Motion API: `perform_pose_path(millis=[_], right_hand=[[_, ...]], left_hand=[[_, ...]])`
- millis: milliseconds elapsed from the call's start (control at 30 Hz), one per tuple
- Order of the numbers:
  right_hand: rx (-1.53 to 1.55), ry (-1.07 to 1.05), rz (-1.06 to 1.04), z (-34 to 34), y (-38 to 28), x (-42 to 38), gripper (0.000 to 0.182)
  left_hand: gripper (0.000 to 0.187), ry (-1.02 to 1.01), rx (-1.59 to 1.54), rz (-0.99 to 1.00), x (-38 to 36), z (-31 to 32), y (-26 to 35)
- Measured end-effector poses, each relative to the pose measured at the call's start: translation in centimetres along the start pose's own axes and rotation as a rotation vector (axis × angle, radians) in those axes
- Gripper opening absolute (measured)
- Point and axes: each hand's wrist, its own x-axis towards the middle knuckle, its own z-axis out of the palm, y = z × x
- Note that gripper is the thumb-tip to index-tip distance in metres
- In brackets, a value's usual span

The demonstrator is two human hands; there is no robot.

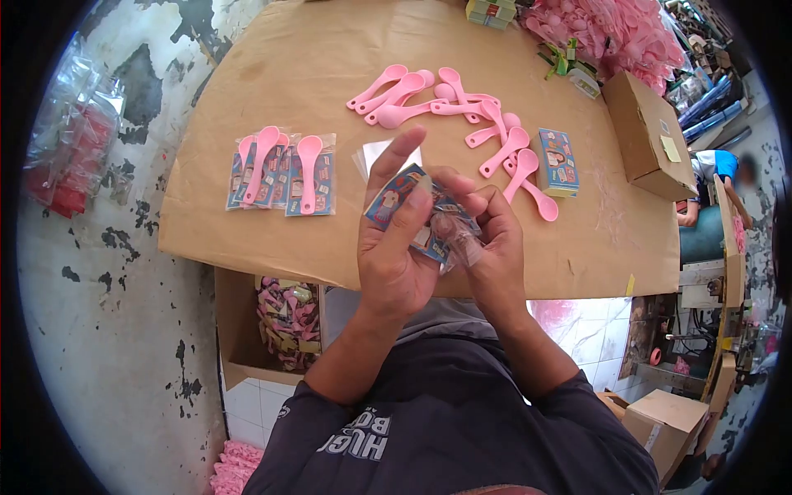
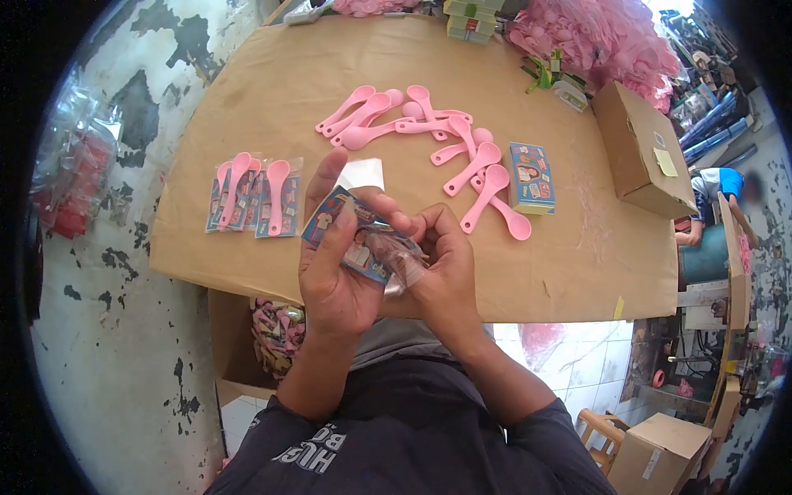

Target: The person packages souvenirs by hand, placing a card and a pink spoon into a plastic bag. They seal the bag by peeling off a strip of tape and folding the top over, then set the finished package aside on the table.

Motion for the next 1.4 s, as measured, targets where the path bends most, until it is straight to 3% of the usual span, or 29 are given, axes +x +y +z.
perform_pose_path(millis=[167, 333, 533, 633, 667, 733, 867, 933, 1033, 1067, 1133, 1400], right_hand=[[-0.020, -0.053, 0.034, 0.1, -1.0, -0.2, 0.030], [-0.035, -0.048, 0.008, 0.5, -0.3, 0.0, 0.032], [-0.037, -0.078, -0.025, 1.2, -0.5, 0.1, 0.048], [-0.399, 0.017, -0.403, 1.1, -0.6, -0.3, 0.060], [-0.406, 0.024, -0.404, 0.7, -0.7, -0.2, 0.060], [-0.875, -0.080, -0.938, -0.2, -1.1, 0.0, 0.047], [-0.898, -0.246, -0.879, -1.5, -2.0, -1.0, 0.030], [-0.882, -0.214, -0.869, -2.6, -2.7, -0.7, 0.028], [-1.029, -0.012, -0.281, -4.5, -4.4, -0.2, 0.029], [-1.032, -0.010, -0.282, -5.2, -4.3, 0.3, 0.029], [-1.343, 0.093, -0.233, -6.8, -3.0, 1.2, 0.031], [-1.472, 0.080, -0.204, -6.7, -1.1, 0.5, 0.023]], left_hand=[[0.055, 0.004, -0.096, 0.035, 0.7, -0.4, 0.5], [0.050, 0.012, -0.086, -0.068, -0.2, 0.0, 0.1], [0.049, 0.012, -0.049, -0.062, -0.6, -0.2, 0.7], [0.047, 0.058, -0.022, -0.039, -0.5, -1.2, 1.0], [0.047, 0.104, -0.005, -0.025, -0.5, -1.4, 1.1], [0.043, 0.186, 0.004, -0.084, -0.5, -1.2, 1.6], [0.037, 0.281, -0.002, 0.046, 0.0, -3.0, 2.2], [0.037, 0.261, -0.020, 0.037, 0.2, -4.4, 3.4], [0.039, 0.360, 0.060, 0.116, 0.8, -4.6, 4.9], [0.039, 0.359, 0.057, 0.115, 0.8, -4.5, 4.7], [0.042, 0.338, 0.000, 0.138, 0.7, -4.2, 4.1], [0.048, 0.373, 0.039, 0.090, 0.0, -3.6, 3.2]])
